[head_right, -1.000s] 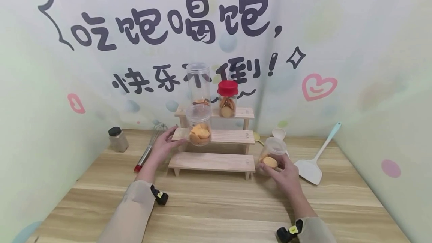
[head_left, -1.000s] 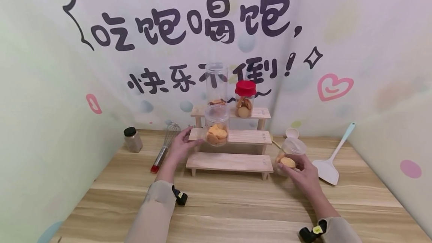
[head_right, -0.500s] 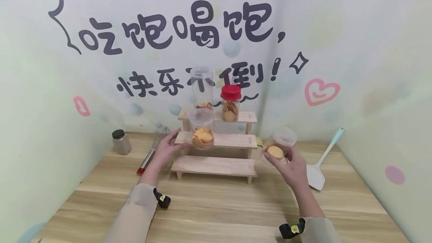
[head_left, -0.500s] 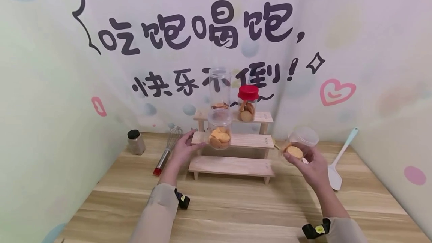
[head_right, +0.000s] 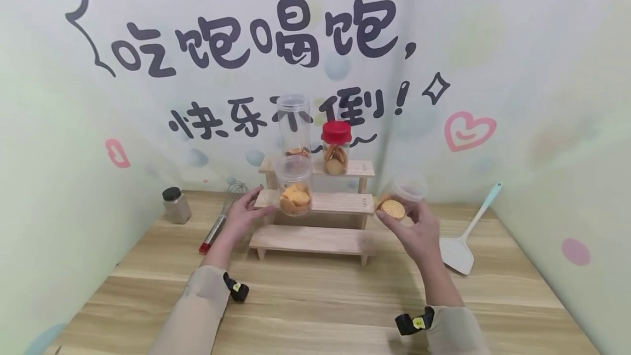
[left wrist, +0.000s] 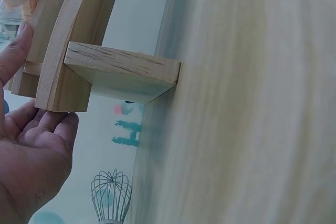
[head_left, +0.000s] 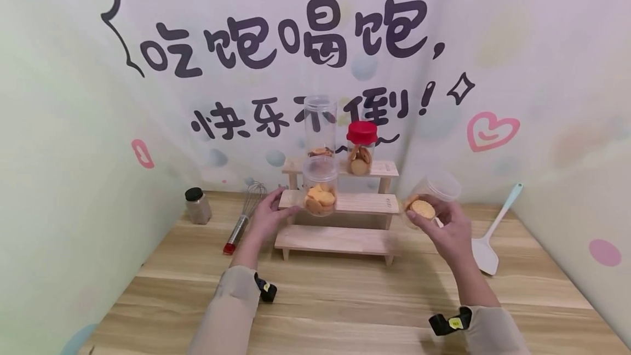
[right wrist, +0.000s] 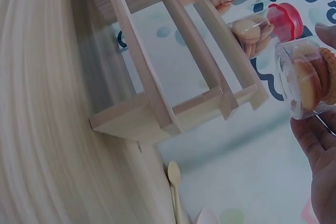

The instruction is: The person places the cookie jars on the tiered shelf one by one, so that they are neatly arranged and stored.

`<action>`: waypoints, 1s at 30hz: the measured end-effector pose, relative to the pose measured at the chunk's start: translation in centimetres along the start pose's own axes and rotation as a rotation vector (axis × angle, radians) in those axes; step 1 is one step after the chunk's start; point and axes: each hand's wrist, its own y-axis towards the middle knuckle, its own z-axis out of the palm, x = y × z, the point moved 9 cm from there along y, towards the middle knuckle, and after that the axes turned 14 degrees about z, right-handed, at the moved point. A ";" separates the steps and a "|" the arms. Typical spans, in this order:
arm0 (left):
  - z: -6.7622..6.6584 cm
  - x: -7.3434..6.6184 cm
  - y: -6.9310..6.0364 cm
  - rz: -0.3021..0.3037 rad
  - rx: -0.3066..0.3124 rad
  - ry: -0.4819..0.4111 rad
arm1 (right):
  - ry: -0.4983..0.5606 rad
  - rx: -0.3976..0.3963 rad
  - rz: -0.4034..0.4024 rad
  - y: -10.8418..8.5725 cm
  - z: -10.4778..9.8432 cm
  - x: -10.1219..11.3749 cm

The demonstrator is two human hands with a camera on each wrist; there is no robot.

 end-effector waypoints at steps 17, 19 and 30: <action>0.1 -0.1 0.0 -0.007 -0.010 -0.014 | 0.037 0.061 0.063 1.1 4.1 -1.1; 0.1 0.0 -0.1 -0.006 -0.007 -0.012 | 0.041 0.068 0.077 1.3 4.8 -1.8; 0.1 -0.3 0.0 0.017 0.001 -0.010 | 0.136 0.127 0.094 1.6 9.5 -1.5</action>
